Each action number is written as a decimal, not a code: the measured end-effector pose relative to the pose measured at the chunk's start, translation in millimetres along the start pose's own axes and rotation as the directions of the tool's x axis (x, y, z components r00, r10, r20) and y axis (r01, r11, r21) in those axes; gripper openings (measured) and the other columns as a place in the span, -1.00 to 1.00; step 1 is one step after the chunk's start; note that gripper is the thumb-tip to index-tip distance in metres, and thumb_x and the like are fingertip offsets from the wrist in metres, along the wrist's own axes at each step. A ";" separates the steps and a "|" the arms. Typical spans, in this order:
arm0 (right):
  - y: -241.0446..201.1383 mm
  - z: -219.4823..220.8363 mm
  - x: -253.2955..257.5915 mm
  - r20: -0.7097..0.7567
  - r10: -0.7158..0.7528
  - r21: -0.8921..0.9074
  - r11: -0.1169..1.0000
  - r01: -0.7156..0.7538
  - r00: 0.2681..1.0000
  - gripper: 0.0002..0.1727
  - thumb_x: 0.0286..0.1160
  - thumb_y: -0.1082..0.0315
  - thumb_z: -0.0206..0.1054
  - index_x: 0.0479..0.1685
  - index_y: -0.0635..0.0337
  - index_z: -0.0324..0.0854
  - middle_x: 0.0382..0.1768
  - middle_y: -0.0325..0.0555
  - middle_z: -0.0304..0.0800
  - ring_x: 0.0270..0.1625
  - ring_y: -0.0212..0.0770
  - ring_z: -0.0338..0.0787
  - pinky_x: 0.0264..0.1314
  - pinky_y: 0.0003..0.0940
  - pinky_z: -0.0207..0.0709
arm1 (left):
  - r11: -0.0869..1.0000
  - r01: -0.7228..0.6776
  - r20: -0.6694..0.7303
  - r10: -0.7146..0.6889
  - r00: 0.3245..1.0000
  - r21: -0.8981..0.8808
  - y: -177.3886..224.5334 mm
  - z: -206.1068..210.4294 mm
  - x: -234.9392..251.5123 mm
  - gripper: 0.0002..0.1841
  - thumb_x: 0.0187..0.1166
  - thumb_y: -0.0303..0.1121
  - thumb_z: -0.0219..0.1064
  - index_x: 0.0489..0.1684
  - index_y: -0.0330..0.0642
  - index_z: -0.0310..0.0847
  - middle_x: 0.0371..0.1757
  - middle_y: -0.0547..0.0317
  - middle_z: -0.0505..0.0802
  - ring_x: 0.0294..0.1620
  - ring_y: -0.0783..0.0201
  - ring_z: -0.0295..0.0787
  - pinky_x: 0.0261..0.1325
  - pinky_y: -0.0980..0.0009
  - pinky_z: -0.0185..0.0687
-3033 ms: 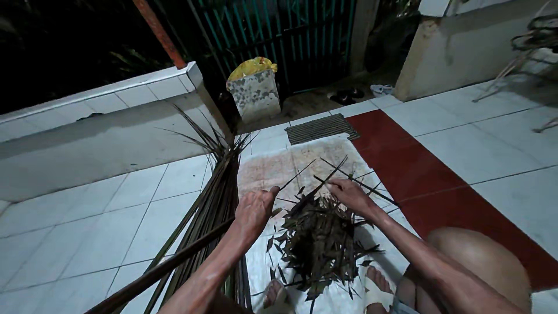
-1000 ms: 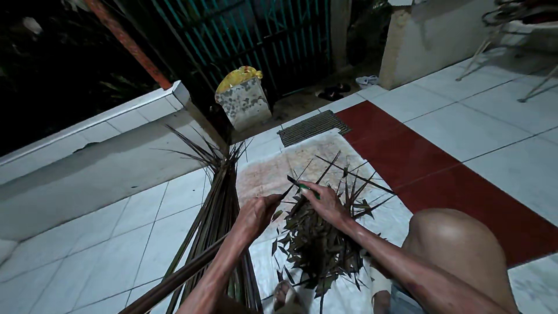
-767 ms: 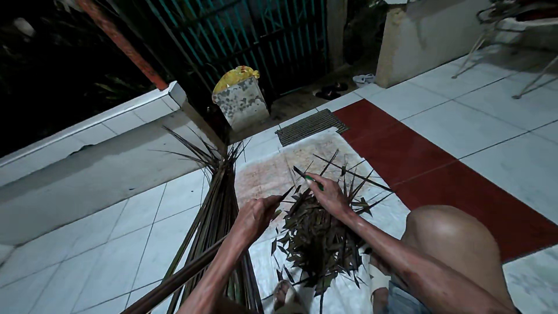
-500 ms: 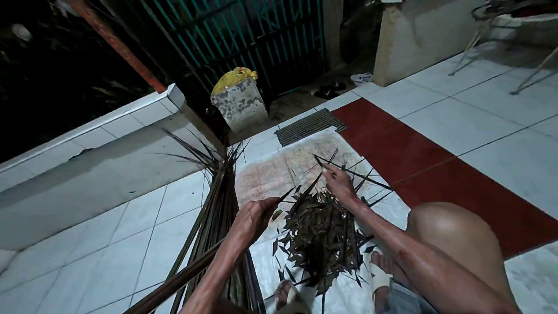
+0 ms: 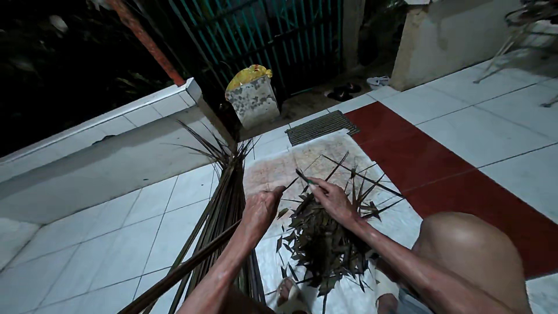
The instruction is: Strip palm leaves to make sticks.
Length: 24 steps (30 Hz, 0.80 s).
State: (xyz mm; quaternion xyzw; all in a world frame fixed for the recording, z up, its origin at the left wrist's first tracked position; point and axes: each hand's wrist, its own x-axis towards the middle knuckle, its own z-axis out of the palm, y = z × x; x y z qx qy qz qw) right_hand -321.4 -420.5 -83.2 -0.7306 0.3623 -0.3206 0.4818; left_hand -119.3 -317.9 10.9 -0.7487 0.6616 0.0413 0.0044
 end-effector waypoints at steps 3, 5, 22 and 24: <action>-7.6 6.4 -3.4 0.017 -0.013 0.055 0.998 0.012 1.000 -0.52 0.82 -0.03 0.08 0.52 -0.10 0.65 -0.26 -0.22 0.80 -0.34 -0.36 0.72 -0.17 -0.35 0.64 | 0.998 -0.007 0.002 0.008 1.000 -0.055 2.4 2.9 3.2 -0.64 0.85 -0.15 0.02 0.41 0.18 0.69 -0.21 -0.03 0.90 -0.13 -0.12 0.88 -0.06 -0.14 0.70; -15.7 15.1 -1.1 0.011 0.032 0.129 0.991 -0.033 0.999 -0.53 0.83 0.07 0.11 0.54 0.04 0.61 -0.18 -0.14 0.82 -0.30 -0.33 0.73 -0.13 -0.35 0.65 | 0.990 0.006 0.020 -0.003 1.000 -0.141 -3.6 0.4 -2.5 -0.65 0.84 -0.17 0.07 0.36 0.08 0.72 -0.10 -0.03 0.91 -0.05 -0.10 0.88 0.07 -0.17 0.72; -29.1 -12.6 16.5 -0.169 0.147 0.216 0.970 -0.109 0.975 -0.65 0.69 0.17 0.31 0.04 0.36 0.64 -0.31 0.07 0.69 -0.31 -0.09 0.67 -0.17 -0.10 0.60 | 0.461 0.124 0.269 0.265 0.926 -0.879 -11.7 13.8 3.9 -0.66 0.84 -0.20 0.12 0.20 -0.27 0.69 -0.43 0.08 0.80 -0.64 0.23 0.69 -0.59 0.27 0.73; -26.0 -16.4 13.7 -0.197 0.169 0.155 0.978 -0.139 0.966 -0.65 0.68 0.23 0.31 0.12 0.41 0.65 -0.15 0.18 0.77 -0.15 -0.03 0.77 0.00 -0.07 0.67 | 0.496 0.095 0.238 0.233 0.943 -0.863 -8.2 17.8 6.5 -0.68 0.80 -0.18 0.18 0.18 -0.21 0.74 -0.42 0.11 0.82 -0.67 0.27 0.68 -0.64 0.32 0.69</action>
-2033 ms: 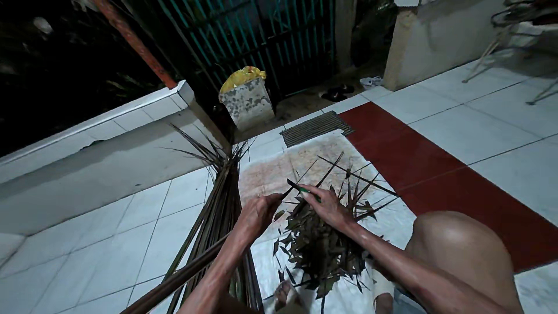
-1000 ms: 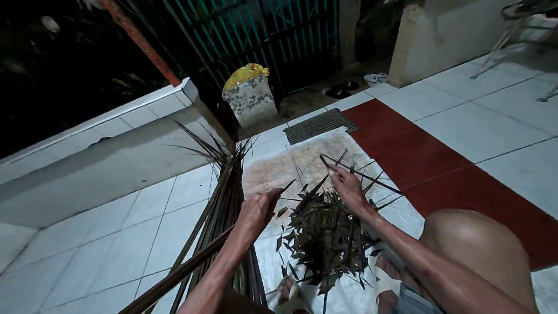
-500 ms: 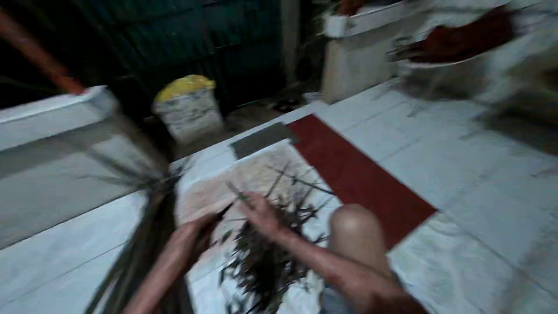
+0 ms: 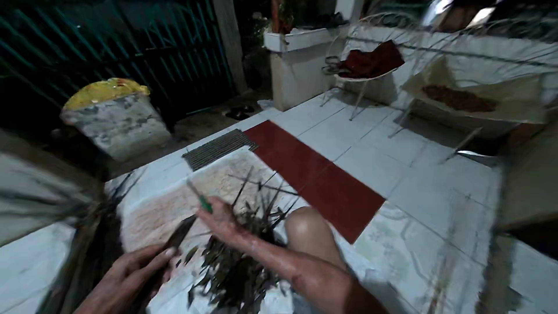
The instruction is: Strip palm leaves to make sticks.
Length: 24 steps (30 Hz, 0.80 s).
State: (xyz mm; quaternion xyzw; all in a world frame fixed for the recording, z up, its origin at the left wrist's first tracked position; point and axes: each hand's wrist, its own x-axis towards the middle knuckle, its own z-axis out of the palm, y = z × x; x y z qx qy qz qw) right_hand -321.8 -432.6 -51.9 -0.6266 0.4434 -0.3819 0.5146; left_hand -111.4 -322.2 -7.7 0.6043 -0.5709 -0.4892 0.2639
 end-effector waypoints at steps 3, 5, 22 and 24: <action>6.2 4.5 -3.0 0.053 0.061 -0.103 0.993 -0.055 0.997 -0.54 0.76 0.08 0.24 0.30 0.30 0.66 0.04 0.19 0.84 0.07 0.00 0.84 0.25 0.00 0.67 | 0.959 0.010 -0.162 0.037 0.986 0.283 3.1 -1.6 -3.9 -0.67 0.81 -0.12 0.20 0.15 -0.14 0.77 -0.41 0.16 0.85 -0.61 0.31 0.72 -0.53 0.32 0.72; 13.8 11.1 -1.0 0.125 0.064 -0.172 0.984 -0.042 0.990 -0.49 0.82 -0.08 0.09 0.26 0.17 0.68 -0.10 0.08 0.82 -0.06 -0.03 0.81 0.14 0.05 0.66 | 0.892 0.034 -0.250 0.090 0.964 0.452 -2.7 -6.8 3.7 -0.64 0.83 -0.10 0.16 0.13 -0.17 0.77 -0.38 0.14 0.86 -0.52 0.29 0.77 -0.37 0.26 0.78; 10.8 37.8 -20.6 0.403 -0.134 -0.159 0.964 0.214 0.905 -0.50 0.82 -0.10 0.05 0.45 -0.09 0.69 -0.21 -0.17 0.81 -0.25 -0.28 0.75 -0.05 -0.25 0.64 | 0.616 0.203 -0.411 0.217 0.885 0.761 -1.7 -3.5 4.7 -0.70 0.80 -0.20 0.12 -0.08 -0.09 0.79 -0.35 -0.04 0.85 -0.20 -0.10 0.86 -0.12 -0.12 0.69; 11.1 36.7 -20.9 0.391 -0.145 -0.168 0.960 0.226 0.909 -0.50 0.81 -0.09 0.06 0.44 -0.09 0.70 -0.20 -0.15 0.83 -0.23 -0.27 0.76 -0.03 -0.23 0.65 | 0.613 0.184 -0.406 0.244 0.881 0.768 -3.8 -2.7 5.2 -0.70 0.80 -0.21 0.12 -0.10 -0.12 0.79 -0.38 -0.05 0.85 -0.23 -0.09 0.86 -0.15 -0.11 0.69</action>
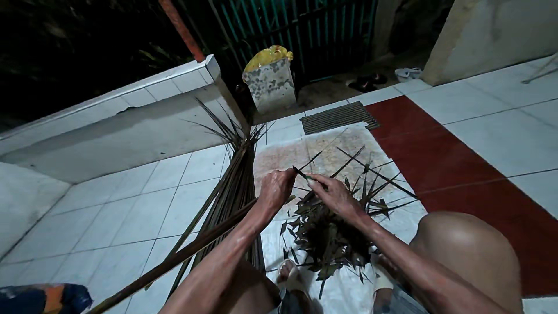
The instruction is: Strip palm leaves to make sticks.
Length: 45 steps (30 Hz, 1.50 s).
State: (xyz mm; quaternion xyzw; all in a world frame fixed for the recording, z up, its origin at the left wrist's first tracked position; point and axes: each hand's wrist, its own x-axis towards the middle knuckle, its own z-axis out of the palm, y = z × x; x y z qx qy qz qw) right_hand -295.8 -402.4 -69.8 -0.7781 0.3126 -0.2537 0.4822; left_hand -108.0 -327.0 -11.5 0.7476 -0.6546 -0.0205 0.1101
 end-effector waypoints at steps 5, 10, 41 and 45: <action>-2.4 2.3 -0.9 -0.074 0.040 -0.025 0.999 -0.042 0.996 -0.52 0.80 -0.08 0.07 0.44 -0.14 0.71 -0.18 -0.13 0.85 -0.17 -0.22 0.78 0.04 -0.12 0.63 | 1.000 -0.016 -0.002 0.016 1.000 -0.006 5.1 4.7 0.8 -0.71 0.78 -0.24 0.12 -0.14 -0.13 0.78 -0.39 -0.04 0.84 -0.24 -0.09 0.86 -0.16 -0.10 0.70; -4.5 1.3 0.8 -0.083 0.088 -0.015 0.996 -0.090 0.993 -0.55 0.82 -0.04 0.08 0.42 -0.13 0.72 -0.12 -0.14 0.87 -0.14 -0.24 0.79 0.08 -0.16 0.63 | 1.000 -0.011 0.016 0.011 1.000 -0.003 11.2 5.9 1.5 -0.71 0.79 -0.26 0.11 -0.05 -0.10 0.81 -0.35 -0.04 0.87 -0.21 -0.08 0.87 -0.13 -0.09 0.71; 27.4 -19.0 16.7 -0.333 0.268 -0.098 0.944 -0.315 0.904 -0.59 0.78 -0.05 0.18 0.43 -0.24 0.73 -0.06 0.02 0.89 -0.02 0.09 0.83 0.10 0.23 0.59 | 1.000 -0.018 0.155 0.015 0.988 0.018 21.3 -0.3 -10.5 -0.69 0.79 -0.27 0.09 -0.08 -0.13 0.81 -0.26 -0.04 0.89 -0.10 -0.06 0.87 0.03 -0.07 0.70; 36.4 -33.8 15.6 -0.402 0.308 -0.062 0.930 -0.362 0.862 -0.57 0.80 -0.07 0.14 0.43 -0.21 0.71 -0.08 0.08 0.87 -0.06 0.17 0.81 0.02 0.30 0.58 | 0.999 -0.023 0.133 0.018 0.991 0.037 17.6 0.2 -14.6 -0.69 0.78 -0.27 0.08 -0.10 -0.15 0.79 -0.29 -0.06 0.88 -0.13 -0.08 0.88 -0.02 -0.08 0.72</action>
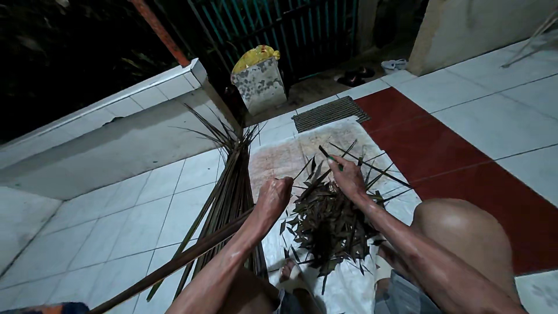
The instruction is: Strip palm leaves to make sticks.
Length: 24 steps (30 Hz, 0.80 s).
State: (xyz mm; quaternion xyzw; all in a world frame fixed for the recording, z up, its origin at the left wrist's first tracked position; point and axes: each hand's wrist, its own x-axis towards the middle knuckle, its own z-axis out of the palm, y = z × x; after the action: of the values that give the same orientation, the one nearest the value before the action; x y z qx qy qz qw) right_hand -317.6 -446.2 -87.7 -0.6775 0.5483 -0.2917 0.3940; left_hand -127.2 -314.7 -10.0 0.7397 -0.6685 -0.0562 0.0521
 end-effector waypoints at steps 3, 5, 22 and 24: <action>-7.9 -3.1 -9.5 0.022 -0.071 0.034 0.997 0.070 0.997 -0.56 0.81 -0.07 0.13 0.42 -0.15 0.72 -0.11 0.05 0.86 -0.10 0.10 0.80 0.01 0.24 0.59 | 0.998 0.050 0.035 -0.051 0.998 0.044 -0.6 -3.9 0.2 -0.69 0.80 -0.29 0.06 -0.03 -0.17 0.76 -0.24 -0.10 0.87 -0.06 -0.12 0.87 0.01 -0.10 0.71; -12.4 -2.3 -18.1 0.092 -0.135 0.058 0.990 0.131 0.987 -0.56 0.81 -0.04 0.14 0.44 -0.12 0.70 -0.13 0.03 0.86 -0.13 0.04 0.81 0.02 0.18 0.62 | 0.995 0.057 0.028 -0.060 0.998 0.078 0.1 -3.8 1.0 -0.70 0.80 -0.32 0.06 0.02 -0.20 0.76 -0.22 -0.15 0.87 -0.04 -0.17 0.88 0.01 -0.13 0.72; -19.0 8.5 -26.7 0.281 -0.167 0.009 0.985 0.172 0.945 -0.55 0.78 -0.10 0.14 0.43 -0.22 0.73 0.05 -0.07 0.89 0.11 -0.04 0.83 0.27 0.10 0.59 | 0.973 -0.037 -0.054 0.051 0.997 0.229 11.2 4.5 -0.8 -0.74 0.77 -0.41 0.08 0.05 -0.24 0.73 -0.28 -0.15 0.86 -0.24 -0.16 0.89 -0.19 -0.06 0.74; -19.0 5.8 -23.8 0.249 -0.138 -0.020 0.989 0.148 0.959 -0.56 0.77 -0.11 0.14 0.42 -0.25 0.73 0.06 -0.09 0.89 0.12 -0.03 0.83 0.28 0.11 0.59 | 0.971 -0.044 -0.070 0.062 0.996 0.236 11.9 4.4 -1.5 -0.74 0.76 -0.41 0.08 0.06 -0.25 0.72 -0.30 -0.15 0.85 -0.28 -0.16 0.89 -0.23 -0.06 0.74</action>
State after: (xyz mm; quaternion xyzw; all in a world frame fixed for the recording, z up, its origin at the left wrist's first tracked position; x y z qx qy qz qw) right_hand -308.5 -420.2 -73.7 -0.7537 0.4502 -0.2224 0.4240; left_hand -139.7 -314.4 -12.6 0.7241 -0.6876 0.0529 -0.0086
